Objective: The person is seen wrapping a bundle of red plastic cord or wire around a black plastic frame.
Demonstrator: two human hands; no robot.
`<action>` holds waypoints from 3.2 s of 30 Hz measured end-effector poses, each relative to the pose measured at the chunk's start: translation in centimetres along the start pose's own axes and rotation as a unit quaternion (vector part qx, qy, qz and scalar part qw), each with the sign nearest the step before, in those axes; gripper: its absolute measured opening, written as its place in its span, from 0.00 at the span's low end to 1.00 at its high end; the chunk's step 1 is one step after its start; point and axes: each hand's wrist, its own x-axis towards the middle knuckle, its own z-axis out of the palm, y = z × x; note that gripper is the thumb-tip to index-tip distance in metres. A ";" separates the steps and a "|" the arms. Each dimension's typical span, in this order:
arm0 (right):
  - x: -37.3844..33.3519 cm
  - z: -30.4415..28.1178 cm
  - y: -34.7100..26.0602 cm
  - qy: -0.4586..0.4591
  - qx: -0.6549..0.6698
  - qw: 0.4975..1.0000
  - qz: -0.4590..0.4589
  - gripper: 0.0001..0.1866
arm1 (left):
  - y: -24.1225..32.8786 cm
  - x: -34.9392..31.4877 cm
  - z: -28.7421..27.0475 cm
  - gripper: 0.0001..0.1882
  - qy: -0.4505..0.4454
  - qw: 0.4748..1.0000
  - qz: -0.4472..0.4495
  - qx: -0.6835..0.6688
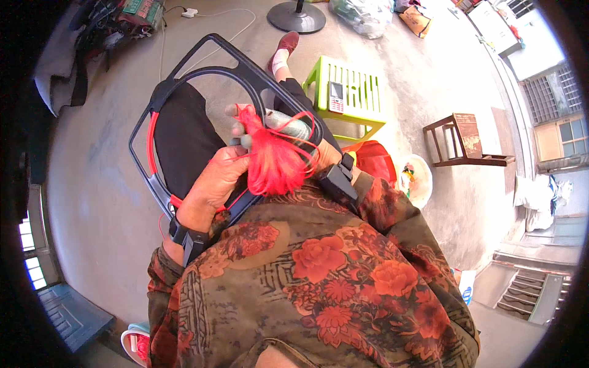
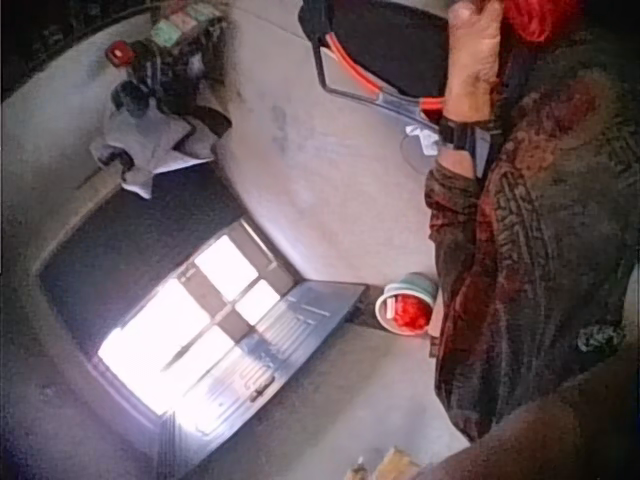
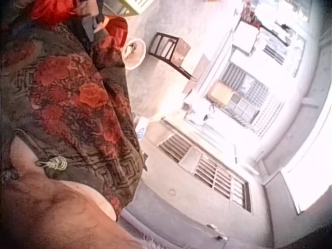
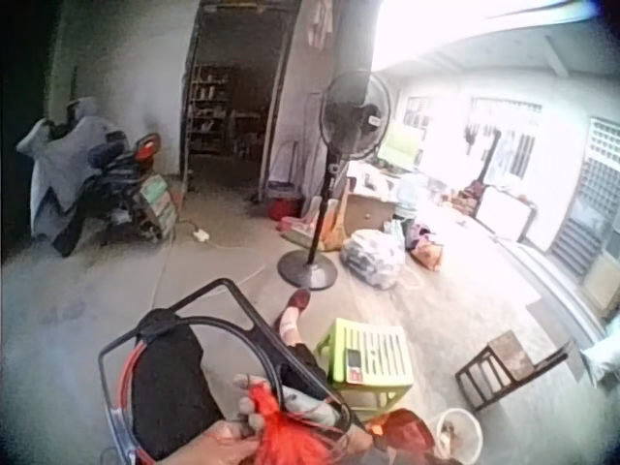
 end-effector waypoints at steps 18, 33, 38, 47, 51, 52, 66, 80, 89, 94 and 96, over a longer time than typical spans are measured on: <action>-3.3 -10.0 0.7 0.113 0.044 0.992 0.030 0.09 | 0.9 0.5 -0.2 0.13 -0.036 0.998 0.012 0.046; -8.6 -5.2 -7.8 0.323 -0.028 0.900 -0.290 0.20 | 1.5 0.0 -0.2 0.12 0.004 1.000 -0.021 -0.022; -16.9 -3.8 -9.2 0.168 -0.004 0.958 -0.234 0.22 | 1.5 0.1 -0.6 0.12 0.014 1.000 -0.007 -0.027; -21.9 -7.2 -8.9 0.407 -0.151 0.878 -0.202 0.17 | 1.8 0.5 -0.1 0.09 0.037 0.996 -0.006 -0.079; -16.9 -7.8 -8.7 0.498 -0.316 0.791 -0.162 0.16 | 2.0 0.5 0.0 0.06 0.051 0.995 -0.007 -0.090; -14.3 -6.4 -8.1 0.484 -0.437 0.744 -0.143 0.16 | 1.8 0.4 0.1 0.06 0.053 0.995 -0.007 -0.088; 1.5 -3.1 0.0 0.174 -0.146 0.967 -0.112 0.20 | 0.5 0.1 0.2 0.06 -0.003 0.989 -0.084 -0.123; 0.3 -0.6 -1.0 -0.005 -0.106 0.994 -0.018 0.36 | 0.0 0.4 -1.0 0.11 -0.012 0.999 -0.018 -0.047; -7.1 -3.3 -3.7 0.272 -0.027 0.927 -0.258 0.21 | 1.4 0.5 -0.3 0.10 0.023 0.996 -0.053 -0.066; -16.0 -5.8 -6.7 0.241 0.083 0.922 -0.292 0.17 | 1.2 0.8 -0.6 0.10 0.028 0.996 -0.047 -0.075; -18.5 -5.8 -7.3 0.197 0.075 0.930 -0.302 0.17 | 1.1 1.0 -0.6 0.10 0.027 0.996 -0.047 -0.077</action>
